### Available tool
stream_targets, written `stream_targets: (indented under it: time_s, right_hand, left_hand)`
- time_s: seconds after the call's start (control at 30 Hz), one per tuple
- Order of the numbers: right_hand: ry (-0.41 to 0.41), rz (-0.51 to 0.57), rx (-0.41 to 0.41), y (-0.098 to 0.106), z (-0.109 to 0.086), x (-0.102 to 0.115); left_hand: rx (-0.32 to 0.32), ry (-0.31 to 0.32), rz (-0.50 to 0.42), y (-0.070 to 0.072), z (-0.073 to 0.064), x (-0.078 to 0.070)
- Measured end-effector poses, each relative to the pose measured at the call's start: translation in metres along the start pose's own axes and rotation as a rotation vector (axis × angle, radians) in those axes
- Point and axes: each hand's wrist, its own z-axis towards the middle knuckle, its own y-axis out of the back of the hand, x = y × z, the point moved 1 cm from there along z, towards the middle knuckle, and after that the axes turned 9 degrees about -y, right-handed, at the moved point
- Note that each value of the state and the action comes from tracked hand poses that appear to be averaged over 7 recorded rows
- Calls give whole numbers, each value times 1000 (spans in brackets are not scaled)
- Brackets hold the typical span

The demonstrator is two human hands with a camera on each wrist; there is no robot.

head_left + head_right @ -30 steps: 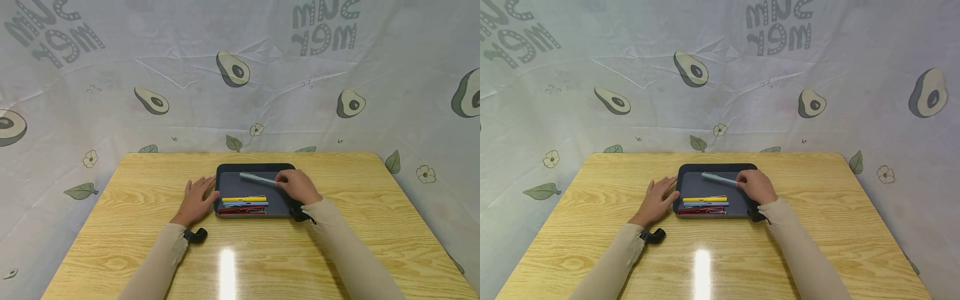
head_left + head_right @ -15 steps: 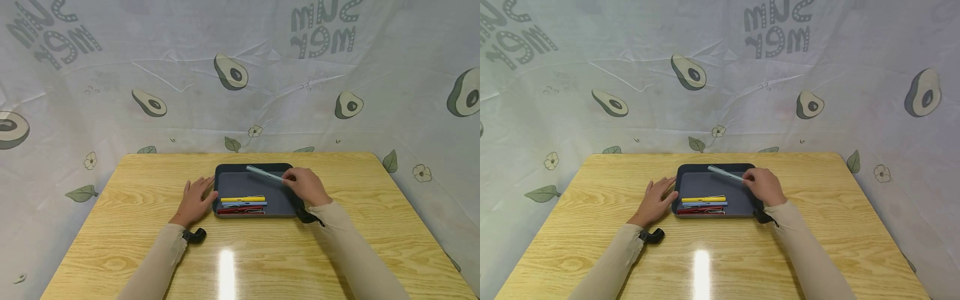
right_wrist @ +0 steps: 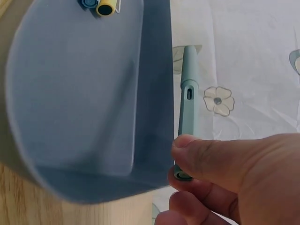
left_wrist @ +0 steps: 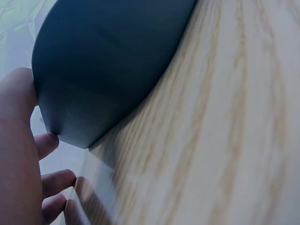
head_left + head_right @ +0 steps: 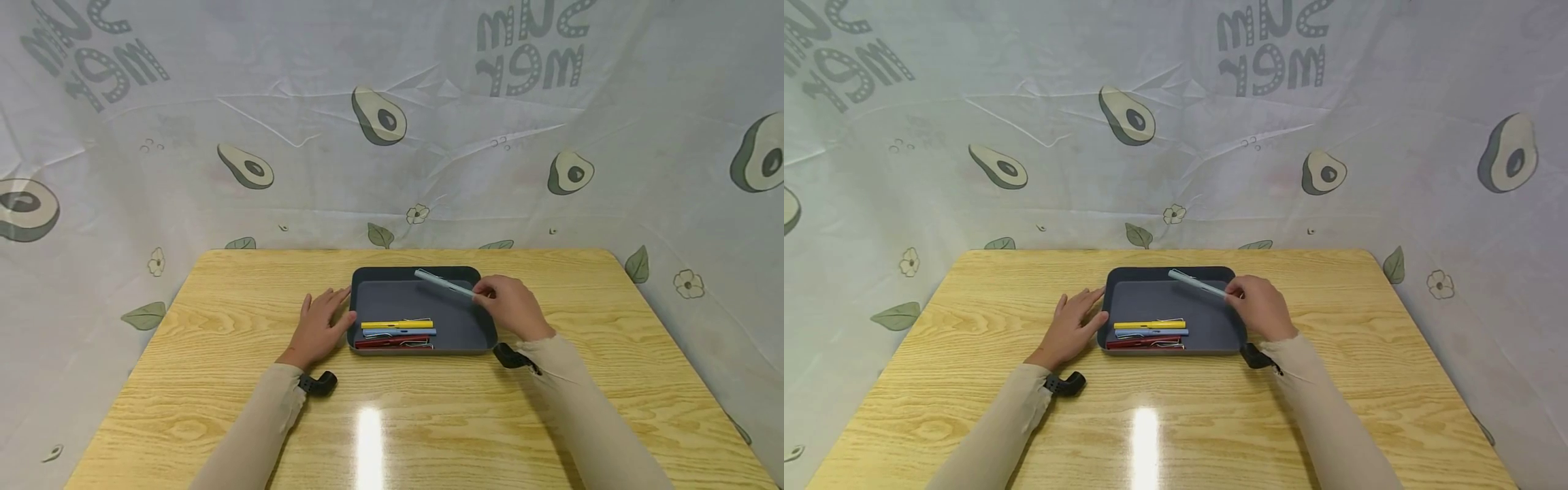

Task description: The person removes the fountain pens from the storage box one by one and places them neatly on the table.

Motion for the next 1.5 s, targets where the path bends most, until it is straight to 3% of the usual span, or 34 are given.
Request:
stream_targets:
  time_s: [0.77,1.5]
  right_hand:
    - [-134,51,-78,17,-15,-32]
    - [-231,110,-101,19,-21,-44]
  left_hand:
    - [-1,-17,2,-2,0,5]
    - [-4,-19,0,-2,0,4]
